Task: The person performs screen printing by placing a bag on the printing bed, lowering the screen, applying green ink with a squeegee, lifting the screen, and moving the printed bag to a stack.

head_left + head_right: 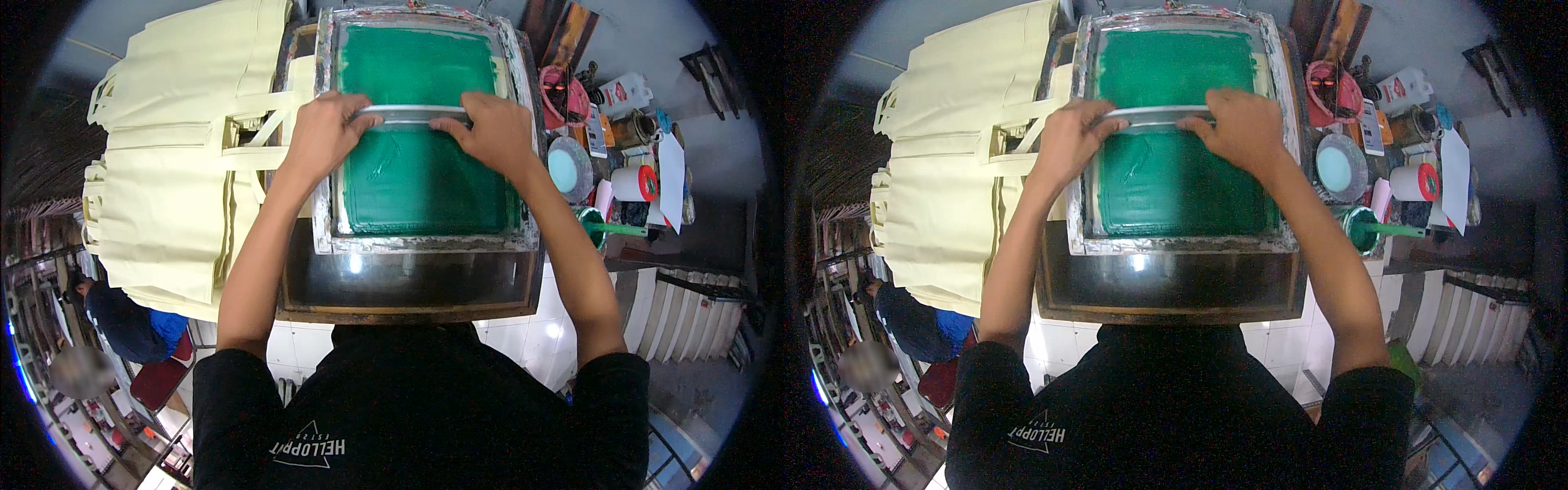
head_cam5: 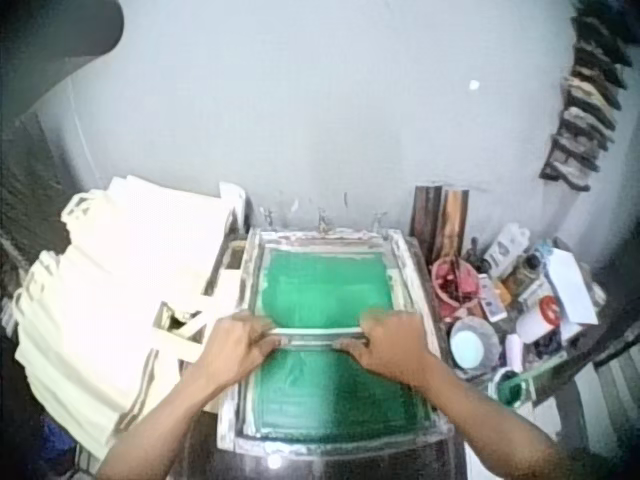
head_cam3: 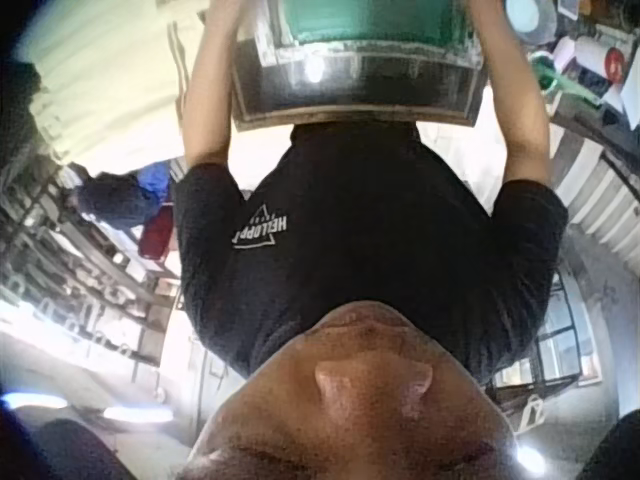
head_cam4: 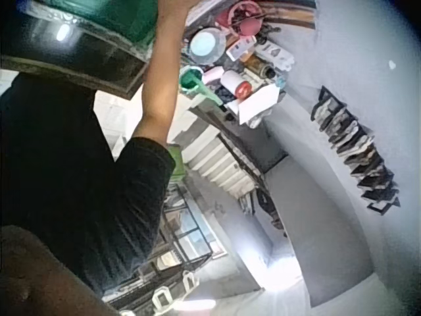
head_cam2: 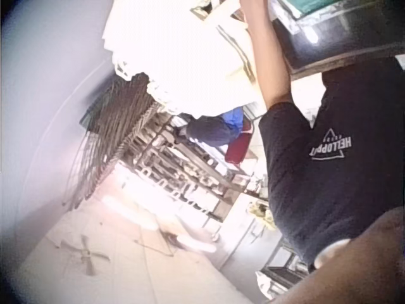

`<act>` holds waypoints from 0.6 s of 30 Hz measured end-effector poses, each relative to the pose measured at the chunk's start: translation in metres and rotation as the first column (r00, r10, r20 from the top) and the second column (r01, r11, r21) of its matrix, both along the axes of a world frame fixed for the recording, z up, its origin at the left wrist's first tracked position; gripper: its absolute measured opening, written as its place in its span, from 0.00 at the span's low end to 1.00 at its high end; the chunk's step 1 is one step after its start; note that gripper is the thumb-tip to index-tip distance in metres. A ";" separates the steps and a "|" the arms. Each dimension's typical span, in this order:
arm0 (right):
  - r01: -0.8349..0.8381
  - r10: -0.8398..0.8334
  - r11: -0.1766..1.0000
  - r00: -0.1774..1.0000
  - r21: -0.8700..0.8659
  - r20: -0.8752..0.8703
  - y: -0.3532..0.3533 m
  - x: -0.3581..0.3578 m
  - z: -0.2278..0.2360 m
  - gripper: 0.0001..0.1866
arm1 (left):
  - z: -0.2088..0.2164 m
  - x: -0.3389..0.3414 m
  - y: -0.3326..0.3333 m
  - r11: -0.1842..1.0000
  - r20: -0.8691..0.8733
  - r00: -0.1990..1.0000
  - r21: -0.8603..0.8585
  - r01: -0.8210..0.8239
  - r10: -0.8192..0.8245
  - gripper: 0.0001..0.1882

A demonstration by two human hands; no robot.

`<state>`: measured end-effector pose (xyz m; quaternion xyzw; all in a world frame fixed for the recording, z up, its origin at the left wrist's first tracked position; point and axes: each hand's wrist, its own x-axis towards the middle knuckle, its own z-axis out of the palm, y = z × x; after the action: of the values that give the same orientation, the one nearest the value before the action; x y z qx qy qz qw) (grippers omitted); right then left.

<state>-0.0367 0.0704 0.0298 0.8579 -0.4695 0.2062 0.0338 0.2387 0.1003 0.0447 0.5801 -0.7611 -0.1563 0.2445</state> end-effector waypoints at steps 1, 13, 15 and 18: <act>-0.007 0.007 1.000 1.000 -0.005 0.010 0.011 -0.001 0.000 0.31 | 0.001 -0.001 0.011 0.999 0.012 1.000 -0.021 0.027 -0.026 0.16; -0.010 0.010 0.994 1.000 0.106 0.003 0.135 -0.007 0.002 0.25 | 0.007 -0.012 0.132 0.998 -0.077 0.995 0.017 0.066 -0.064 0.08; 0.005 -0.004 0.998 1.000 0.069 -0.016 0.145 -0.007 -0.001 0.23 | 0.001 -0.012 0.141 0.995 -0.090 0.993 -0.075 0.063 -0.070 0.08; -0.003 0.004 0.999 1.000 0.034 -0.024 0.152 -0.010 -0.005 0.19 | -0.011 -0.006 0.157 0.998 -0.164 0.985 -0.040 0.052 -0.058 0.26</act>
<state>-0.0467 0.2228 0.0245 0.8615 -0.4710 0.1878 0.0246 0.2327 0.2571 0.0339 0.5396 -0.7565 -0.1970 0.3128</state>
